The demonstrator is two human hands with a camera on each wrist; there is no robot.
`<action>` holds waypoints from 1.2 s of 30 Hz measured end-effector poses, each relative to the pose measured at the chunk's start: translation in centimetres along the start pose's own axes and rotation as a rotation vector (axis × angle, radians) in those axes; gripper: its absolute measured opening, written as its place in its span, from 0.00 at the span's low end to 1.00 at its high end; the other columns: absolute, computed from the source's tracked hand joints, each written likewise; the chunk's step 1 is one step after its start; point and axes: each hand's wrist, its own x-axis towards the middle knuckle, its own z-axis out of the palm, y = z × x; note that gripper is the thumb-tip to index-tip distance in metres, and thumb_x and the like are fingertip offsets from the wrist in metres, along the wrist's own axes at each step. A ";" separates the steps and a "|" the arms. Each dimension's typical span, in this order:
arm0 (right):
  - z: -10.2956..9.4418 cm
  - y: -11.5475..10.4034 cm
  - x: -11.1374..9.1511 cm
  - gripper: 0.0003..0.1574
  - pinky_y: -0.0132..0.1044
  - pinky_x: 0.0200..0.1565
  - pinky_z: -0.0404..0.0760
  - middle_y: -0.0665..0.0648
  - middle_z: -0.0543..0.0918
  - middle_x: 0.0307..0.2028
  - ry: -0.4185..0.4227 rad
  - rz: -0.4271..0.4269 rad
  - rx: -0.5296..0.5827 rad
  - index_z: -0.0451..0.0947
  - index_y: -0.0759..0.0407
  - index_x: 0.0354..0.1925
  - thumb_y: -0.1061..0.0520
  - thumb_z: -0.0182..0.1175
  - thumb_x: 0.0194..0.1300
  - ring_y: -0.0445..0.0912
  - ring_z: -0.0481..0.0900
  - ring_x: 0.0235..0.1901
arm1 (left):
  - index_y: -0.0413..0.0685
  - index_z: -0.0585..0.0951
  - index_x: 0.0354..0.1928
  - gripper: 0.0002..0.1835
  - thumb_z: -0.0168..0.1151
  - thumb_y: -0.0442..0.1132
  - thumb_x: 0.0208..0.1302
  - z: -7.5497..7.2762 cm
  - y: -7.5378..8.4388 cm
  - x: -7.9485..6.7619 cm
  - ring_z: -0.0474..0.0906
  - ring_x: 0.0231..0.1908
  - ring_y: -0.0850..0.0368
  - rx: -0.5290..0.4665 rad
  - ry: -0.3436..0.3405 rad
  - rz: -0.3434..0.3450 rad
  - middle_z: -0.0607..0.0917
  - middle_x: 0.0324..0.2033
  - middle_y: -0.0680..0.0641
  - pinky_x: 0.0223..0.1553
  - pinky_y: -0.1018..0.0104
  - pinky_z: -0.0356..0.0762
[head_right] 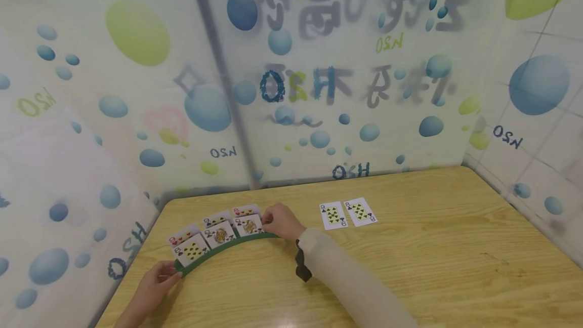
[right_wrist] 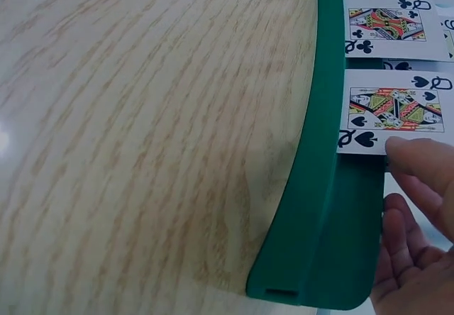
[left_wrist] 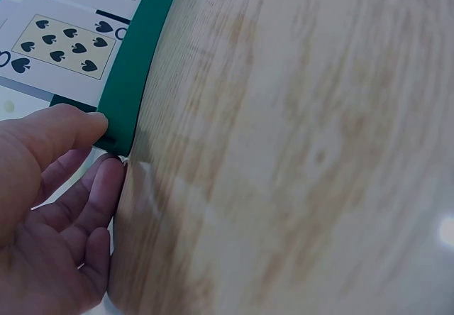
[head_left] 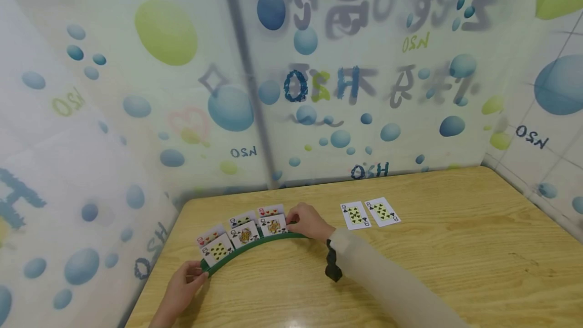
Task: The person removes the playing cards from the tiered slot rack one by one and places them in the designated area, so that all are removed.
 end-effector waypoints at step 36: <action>-3.2 0.1 -1.4 0.03 0.33 0.35 0.75 0.48 0.78 0.30 -0.010 -0.011 0.055 0.77 0.58 0.33 0.61 0.56 0.63 0.40 0.74 0.32 | 0.29 0.70 0.47 0.17 0.57 0.35 0.61 0.1 0.0 0.1 0.74 0.40 0.46 0.002 0.003 -0.013 0.77 0.38 0.39 0.39 0.55 0.73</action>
